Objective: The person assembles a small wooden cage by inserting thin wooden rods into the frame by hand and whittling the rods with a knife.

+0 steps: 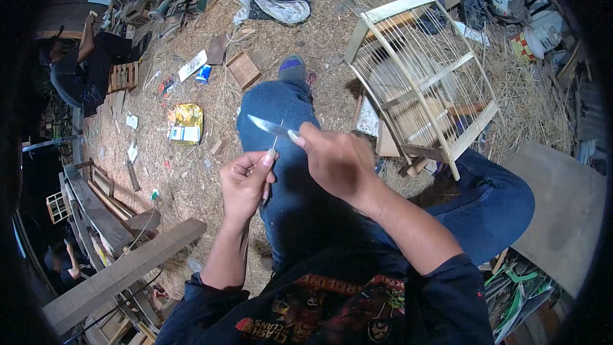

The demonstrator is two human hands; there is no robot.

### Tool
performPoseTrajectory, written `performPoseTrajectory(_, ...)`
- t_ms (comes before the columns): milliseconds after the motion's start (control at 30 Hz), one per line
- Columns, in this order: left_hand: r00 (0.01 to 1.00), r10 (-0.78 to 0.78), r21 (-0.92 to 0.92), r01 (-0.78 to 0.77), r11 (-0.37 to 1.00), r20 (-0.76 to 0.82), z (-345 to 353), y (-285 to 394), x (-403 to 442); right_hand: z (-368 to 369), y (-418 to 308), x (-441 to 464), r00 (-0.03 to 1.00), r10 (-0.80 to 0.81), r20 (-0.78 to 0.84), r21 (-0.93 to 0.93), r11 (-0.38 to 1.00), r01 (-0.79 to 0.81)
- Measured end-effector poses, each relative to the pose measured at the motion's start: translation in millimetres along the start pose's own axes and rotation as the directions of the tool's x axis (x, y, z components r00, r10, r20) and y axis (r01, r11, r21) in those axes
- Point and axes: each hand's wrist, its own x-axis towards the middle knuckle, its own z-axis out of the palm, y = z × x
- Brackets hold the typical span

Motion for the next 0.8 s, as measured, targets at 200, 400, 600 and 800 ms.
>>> performPoseTrajectory(200, 1.000, -0.002, -0.004, 0.002, 1.000, 0.001, -1.0, 0.1, -0.1, 6.6, -3.9, -7.6, 0.997, -0.068, -0.034, 0.017, 0.997, 0.069)
performPoseTrajectory(400, 0.999, 0.001, -0.007, 0.000, 1.000, 0.034, -5.1, -1.8, -0.6, 1.4, 1.6, 3.1, 0.999, -0.037, -0.010, 0.043, 0.998, 0.037)
performPoseTrajectory(600, 0.999, -0.014, 0.002, 0.014, 1.000, 0.041, -3.1, 0.2, 0.8, -3.5, 0.0, 4.2, 1.000, -0.011, 0.028, 0.003, 1.000, 0.010)
performPoseTrajectory(800, 1.000, -0.003, 0.015, 0.003, 1.000, 0.024, -0.2, 2.4, -0.9, 3.4, -5.0, -7.0, 0.998, -0.069, -0.013, -0.021, 0.997, 0.069)
